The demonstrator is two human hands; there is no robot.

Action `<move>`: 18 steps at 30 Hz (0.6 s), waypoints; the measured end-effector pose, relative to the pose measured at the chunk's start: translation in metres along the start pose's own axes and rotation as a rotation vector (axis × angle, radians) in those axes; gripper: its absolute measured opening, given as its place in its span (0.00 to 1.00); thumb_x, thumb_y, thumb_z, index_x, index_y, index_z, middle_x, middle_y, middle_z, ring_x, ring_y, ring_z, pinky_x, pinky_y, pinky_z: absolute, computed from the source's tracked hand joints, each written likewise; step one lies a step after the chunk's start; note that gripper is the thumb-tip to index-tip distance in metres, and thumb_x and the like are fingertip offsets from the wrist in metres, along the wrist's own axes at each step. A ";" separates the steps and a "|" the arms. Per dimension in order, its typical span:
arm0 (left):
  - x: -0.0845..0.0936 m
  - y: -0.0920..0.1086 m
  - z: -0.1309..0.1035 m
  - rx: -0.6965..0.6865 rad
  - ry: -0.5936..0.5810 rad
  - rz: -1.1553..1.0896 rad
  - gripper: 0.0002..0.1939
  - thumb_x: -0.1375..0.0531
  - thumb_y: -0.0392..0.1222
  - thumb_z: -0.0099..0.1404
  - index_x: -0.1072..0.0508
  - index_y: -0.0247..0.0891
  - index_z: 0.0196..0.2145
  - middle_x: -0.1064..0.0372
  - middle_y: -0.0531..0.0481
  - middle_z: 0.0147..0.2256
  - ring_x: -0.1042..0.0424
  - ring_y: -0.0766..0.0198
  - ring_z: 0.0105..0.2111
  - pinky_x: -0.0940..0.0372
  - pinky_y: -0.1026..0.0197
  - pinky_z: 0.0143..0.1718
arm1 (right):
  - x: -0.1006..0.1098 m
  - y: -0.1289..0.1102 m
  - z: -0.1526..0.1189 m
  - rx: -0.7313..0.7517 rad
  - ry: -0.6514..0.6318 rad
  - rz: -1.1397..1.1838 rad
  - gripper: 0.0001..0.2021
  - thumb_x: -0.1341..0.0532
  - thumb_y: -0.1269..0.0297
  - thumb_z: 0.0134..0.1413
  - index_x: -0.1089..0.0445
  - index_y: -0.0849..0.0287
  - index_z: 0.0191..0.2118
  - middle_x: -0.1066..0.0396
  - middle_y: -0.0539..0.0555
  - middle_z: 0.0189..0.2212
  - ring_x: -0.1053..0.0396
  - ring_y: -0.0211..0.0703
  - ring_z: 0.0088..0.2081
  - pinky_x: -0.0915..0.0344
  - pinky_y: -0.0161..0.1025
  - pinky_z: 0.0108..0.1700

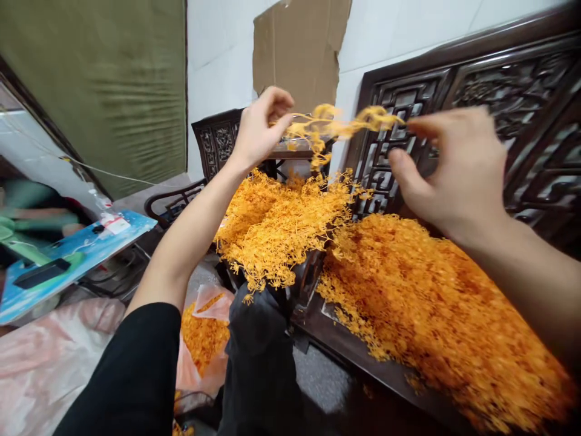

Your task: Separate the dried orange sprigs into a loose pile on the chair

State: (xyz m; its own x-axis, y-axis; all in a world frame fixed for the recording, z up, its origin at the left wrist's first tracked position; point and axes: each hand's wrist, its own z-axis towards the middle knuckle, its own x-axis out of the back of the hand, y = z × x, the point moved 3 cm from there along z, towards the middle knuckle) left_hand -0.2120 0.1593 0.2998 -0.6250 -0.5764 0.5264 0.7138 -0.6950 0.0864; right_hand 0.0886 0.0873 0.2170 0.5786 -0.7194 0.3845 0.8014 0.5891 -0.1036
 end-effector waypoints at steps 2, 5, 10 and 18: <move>-0.006 0.046 0.005 -0.134 -0.120 0.047 0.08 0.44 0.46 0.72 0.32 0.42 0.45 0.28 0.52 0.38 0.23 0.60 0.43 0.30 0.56 0.47 | 0.015 -0.024 0.015 0.019 0.084 0.165 0.28 0.43 0.53 0.64 0.38 0.65 0.63 0.35 0.67 0.59 0.36 0.54 0.61 0.35 0.49 0.60; -0.016 0.107 -0.003 -0.232 -0.292 0.053 0.07 0.46 0.44 0.72 0.32 0.41 0.42 0.29 0.51 0.36 0.23 0.59 0.40 0.29 0.54 0.44 | 0.029 -0.049 0.023 0.125 -0.083 0.386 0.41 0.36 0.49 0.58 0.49 0.62 0.70 0.40 0.64 0.65 0.36 0.55 0.63 0.37 0.50 0.64; -0.017 0.167 -0.024 -0.339 -0.444 -0.014 0.07 0.45 0.44 0.70 0.31 0.40 0.41 0.30 0.50 0.34 0.23 0.57 0.39 0.29 0.51 0.42 | 0.042 -0.037 -0.004 -0.016 -0.446 0.649 0.41 0.32 0.43 0.51 0.41 0.49 0.68 0.29 0.55 0.55 0.27 0.52 0.52 0.28 0.47 0.52; -0.039 0.194 -0.034 -0.383 -0.723 -0.207 0.11 0.46 0.32 0.63 0.26 0.38 0.39 0.24 0.48 0.36 0.26 0.62 0.36 0.32 0.56 0.41 | 0.081 0.006 -0.052 -0.474 -0.595 0.818 0.49 0.76 0.34 0.62 0.31 0.59 0.61 0.24 0.63 0.40 0.25 0.47 0.34 0.30 0.42 0.33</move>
State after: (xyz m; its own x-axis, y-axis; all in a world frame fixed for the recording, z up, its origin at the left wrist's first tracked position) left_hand -0.0599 0.0324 0.2678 -0.2818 -0.0949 0.9548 0.3693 -0.9292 0.0166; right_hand 0.1481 0.0134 0.2003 0.8950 0.1866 0.4051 0.2629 0.5130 -0.8171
